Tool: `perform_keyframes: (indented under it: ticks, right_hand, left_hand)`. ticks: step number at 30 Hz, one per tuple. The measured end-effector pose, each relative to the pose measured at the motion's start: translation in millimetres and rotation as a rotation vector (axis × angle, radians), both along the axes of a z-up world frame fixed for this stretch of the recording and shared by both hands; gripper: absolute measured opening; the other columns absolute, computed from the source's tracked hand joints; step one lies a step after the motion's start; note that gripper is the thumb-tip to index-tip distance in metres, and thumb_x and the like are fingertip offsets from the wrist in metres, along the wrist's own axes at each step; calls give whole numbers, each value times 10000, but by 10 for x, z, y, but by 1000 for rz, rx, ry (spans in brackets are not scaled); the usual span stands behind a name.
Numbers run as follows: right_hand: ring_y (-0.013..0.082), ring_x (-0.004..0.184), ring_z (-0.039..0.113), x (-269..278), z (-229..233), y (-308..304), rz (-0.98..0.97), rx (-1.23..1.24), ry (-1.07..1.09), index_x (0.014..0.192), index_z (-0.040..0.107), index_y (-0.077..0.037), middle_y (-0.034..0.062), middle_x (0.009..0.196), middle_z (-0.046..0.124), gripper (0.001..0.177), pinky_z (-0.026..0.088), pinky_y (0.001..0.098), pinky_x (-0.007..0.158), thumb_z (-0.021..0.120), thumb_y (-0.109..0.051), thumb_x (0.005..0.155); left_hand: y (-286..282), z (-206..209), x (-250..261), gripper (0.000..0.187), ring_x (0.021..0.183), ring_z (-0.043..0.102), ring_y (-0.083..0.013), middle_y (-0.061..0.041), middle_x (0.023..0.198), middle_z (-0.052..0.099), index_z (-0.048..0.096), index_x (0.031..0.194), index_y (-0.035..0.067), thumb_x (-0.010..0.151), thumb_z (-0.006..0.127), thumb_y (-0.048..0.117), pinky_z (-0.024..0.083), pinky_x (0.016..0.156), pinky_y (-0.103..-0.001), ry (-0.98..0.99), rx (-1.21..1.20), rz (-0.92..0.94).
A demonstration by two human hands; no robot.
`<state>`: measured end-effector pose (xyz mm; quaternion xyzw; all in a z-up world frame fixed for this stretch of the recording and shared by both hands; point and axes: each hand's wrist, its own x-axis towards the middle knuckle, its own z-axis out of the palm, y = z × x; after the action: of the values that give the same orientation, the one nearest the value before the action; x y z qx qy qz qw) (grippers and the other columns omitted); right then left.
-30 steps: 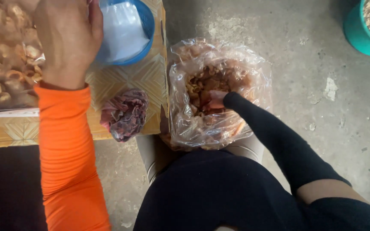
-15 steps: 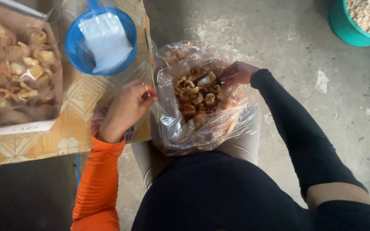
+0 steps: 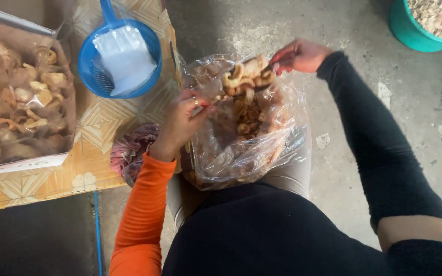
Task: Scooping fried food items from a large plastic bag into a container using a metal scoop.
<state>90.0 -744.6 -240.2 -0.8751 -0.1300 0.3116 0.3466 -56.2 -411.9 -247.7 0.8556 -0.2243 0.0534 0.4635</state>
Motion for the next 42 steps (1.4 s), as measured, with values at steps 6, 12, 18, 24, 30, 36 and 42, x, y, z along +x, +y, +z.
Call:
perform_keyframes:
  ticks: [6,12,18,24,30,36,42]
  right_hand:
    - [195,917,685,125,715,143,171,-178,-219,1185,719,-103,90,1016,748,257,522,360,903,628,-171,954]
    - [179,738,662,352,590,310,283,-242,-302,1001,780,-82,82,857,753,153,539,330,726,679,-59,889]
    - [199,922,666,328,642,596,450,-613,-507,1015,797,-252,-32,936,774,202,320,520,1007,715,-362,867]
    - [198,905,659,306,637,735,472,-664,-506,1019,792,-286,-48,923,769,209,320,443,986,719,-381,848]
    - [168,949,628,301,704,802,499,-706,-522,1000,789,-318,-78,937,757,169,277,404,1002,720,-382,860]
    - [159,861,619,257,709,885,555,-772,-635,962,795,-361,-107,876,752,171,266,400,939,677,-342,840]
    - [165,776,647,290,615,977,614,-715,-762,955,777,-384,-110,918,751,184,232,412,961,659,-428,822]
  left_hand:
    - [-302,-261,326,130,987,591,-249,-99,1052,647,714,890,60,804,792,118,501,873,-398,92,19,-101]
    - [-336,-311,433,85,1096,617,-323,-145,1197,619,692,871,131,839,765,102,559,860,-440,80,-62,-172]
    - [-327,-574,438,85,1167,597,-314,-156,1243,580,705,864,116,837,767,66,603,890,-379,52,-220,-202]
    - [-350,-742,502,136,1105,642,-373,-194,1194,625,693,854,100,798,816,106,632,825,-421,-97,-224,-193]
    - [-384,-679,513,176,1132,637,-364,-149,1253,595,690,897,118,801,795,15,641,818,-403,-128,-155,-140]
    - [-408,-628,507,179,1145,630,-395,-217,1262,608,691,873,72,769,826,19,637,870,-426,-143,-140,-186]
    - [-373,-799,549,149,1118,618,-340,-159,1195,586,707,856,105,783,811,26,604,884,-393,-60,-219,-195]
